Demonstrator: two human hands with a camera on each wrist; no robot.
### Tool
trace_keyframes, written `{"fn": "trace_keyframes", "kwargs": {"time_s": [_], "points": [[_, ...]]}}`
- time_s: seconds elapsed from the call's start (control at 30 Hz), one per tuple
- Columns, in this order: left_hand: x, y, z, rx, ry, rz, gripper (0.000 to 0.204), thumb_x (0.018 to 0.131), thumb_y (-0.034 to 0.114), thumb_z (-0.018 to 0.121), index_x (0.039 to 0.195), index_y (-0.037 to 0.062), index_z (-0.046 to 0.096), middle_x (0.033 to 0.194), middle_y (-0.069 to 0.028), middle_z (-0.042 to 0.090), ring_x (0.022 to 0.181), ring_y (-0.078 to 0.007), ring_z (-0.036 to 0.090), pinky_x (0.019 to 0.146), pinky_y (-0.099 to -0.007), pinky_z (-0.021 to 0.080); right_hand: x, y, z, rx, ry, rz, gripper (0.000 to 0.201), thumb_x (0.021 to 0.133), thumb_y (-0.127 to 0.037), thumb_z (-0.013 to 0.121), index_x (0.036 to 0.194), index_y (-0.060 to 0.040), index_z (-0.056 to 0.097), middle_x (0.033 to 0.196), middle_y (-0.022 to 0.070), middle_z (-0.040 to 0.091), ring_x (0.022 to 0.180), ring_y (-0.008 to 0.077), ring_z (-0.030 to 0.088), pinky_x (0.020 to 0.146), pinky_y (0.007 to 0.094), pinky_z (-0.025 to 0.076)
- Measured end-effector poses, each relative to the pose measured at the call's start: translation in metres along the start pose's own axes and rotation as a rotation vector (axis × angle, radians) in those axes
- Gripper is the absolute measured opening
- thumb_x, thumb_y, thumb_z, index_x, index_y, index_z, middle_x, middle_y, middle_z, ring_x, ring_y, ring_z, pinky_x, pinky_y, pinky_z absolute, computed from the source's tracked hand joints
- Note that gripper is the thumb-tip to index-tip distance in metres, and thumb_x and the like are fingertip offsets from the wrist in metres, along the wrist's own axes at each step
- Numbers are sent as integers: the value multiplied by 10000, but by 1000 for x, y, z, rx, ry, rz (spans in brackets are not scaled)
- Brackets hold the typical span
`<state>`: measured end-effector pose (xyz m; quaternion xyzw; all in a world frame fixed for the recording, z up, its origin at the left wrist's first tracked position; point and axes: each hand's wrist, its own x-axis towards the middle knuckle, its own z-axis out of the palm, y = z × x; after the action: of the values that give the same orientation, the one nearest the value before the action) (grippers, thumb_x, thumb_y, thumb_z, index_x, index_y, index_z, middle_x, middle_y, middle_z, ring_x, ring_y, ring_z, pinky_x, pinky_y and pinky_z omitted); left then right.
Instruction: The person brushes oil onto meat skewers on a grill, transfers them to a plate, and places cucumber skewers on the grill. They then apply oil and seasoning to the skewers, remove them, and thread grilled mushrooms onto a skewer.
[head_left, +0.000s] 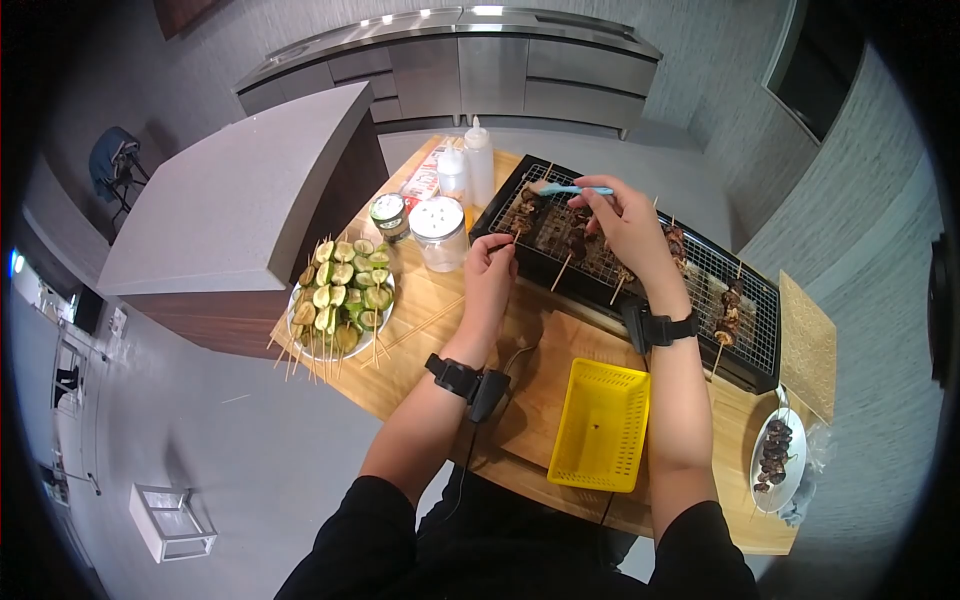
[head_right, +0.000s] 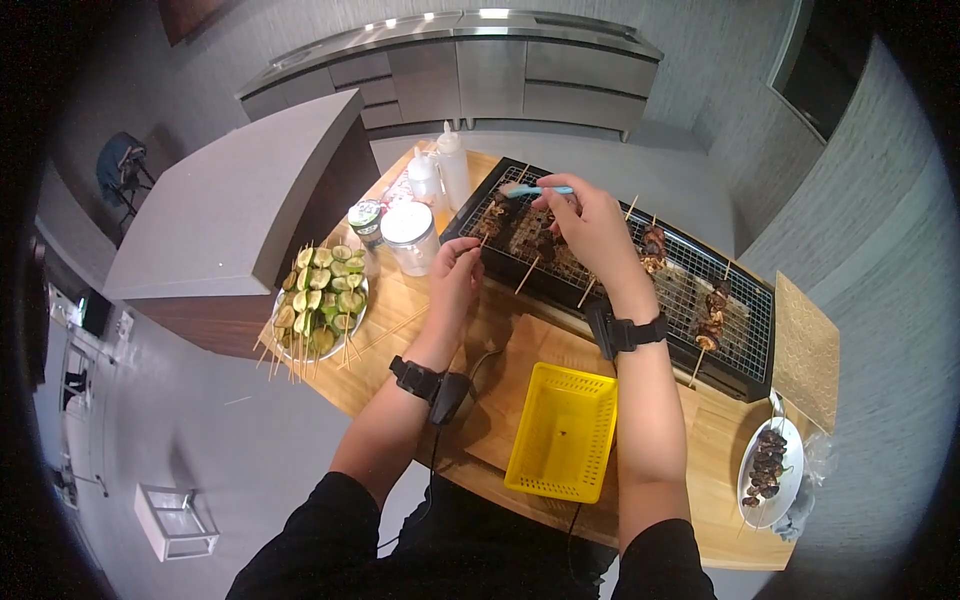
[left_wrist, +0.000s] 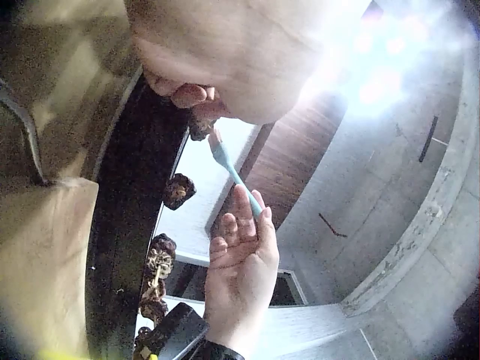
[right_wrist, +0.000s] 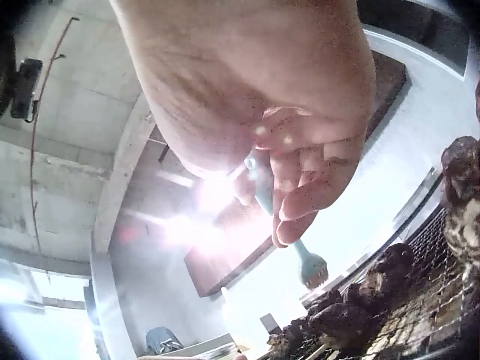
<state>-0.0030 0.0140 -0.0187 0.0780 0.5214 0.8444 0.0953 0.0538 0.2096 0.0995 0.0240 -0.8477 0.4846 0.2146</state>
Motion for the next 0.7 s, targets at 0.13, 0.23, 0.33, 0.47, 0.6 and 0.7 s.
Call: {"fn": "trace_keyframes", "kwargs": {"time_s": [0.13,0.23,0.33,0.47,0.6,0.7], "points": [[-2,1,2,18,16,-7,149,1033,113,630,1176,79,608,737,55,536,585,-37,465,497,-200,316,1,3,-2,-31,2,-14,272,1088,-205,600,1279,-41,704,1020,60,799,733,54,627,596,216,470],[-3,2,2,23,25,-21,158,1031,126,648,1178,89,605,737,58,533,580,-32,459,492,-203,315,1,0,-3,46,68,1,256,1081,-197,613,1267,-50,713,1005,45,800,735,46,621,582,208,457],[-5,2,1,66,50,-15,144,1033,150,663,1150,109,590,731,64,524,567,-31,449,482,-207,311,0,-12,-9,91,118,42,228,1063,-177,639,1210,-23,719,954,71,807,724,75,651,672,237,523],[-4,-5,0,32,141,20,188,1050,242,696,981,115,578,689,91,504,583,-11,421,531,-198,311,-2,-24,-21,106,128,6,174,1040,-138,672,1145,-13,733,902,59,794,724,58,635,670,224,510],[-14,8,-1,-29,101,107,363,1062,276,692,783,130,510,638,103,394,571,-7,343,512,-222,260,-9,-43,-37,111,181,-21,125,1024,-121,697,1076,-16,739,811,25,751,707,50,628,656,215,490],[-16,12,4,96,36,201,453,1063,286,695,705,124,468,644,97,352,590,-13,294,509,-252,240,-12,-44,-50,84,173,-46,110,1016,-124,712,1034,-18,735,747,-5,705,685,41,619,635,210,470]]}}
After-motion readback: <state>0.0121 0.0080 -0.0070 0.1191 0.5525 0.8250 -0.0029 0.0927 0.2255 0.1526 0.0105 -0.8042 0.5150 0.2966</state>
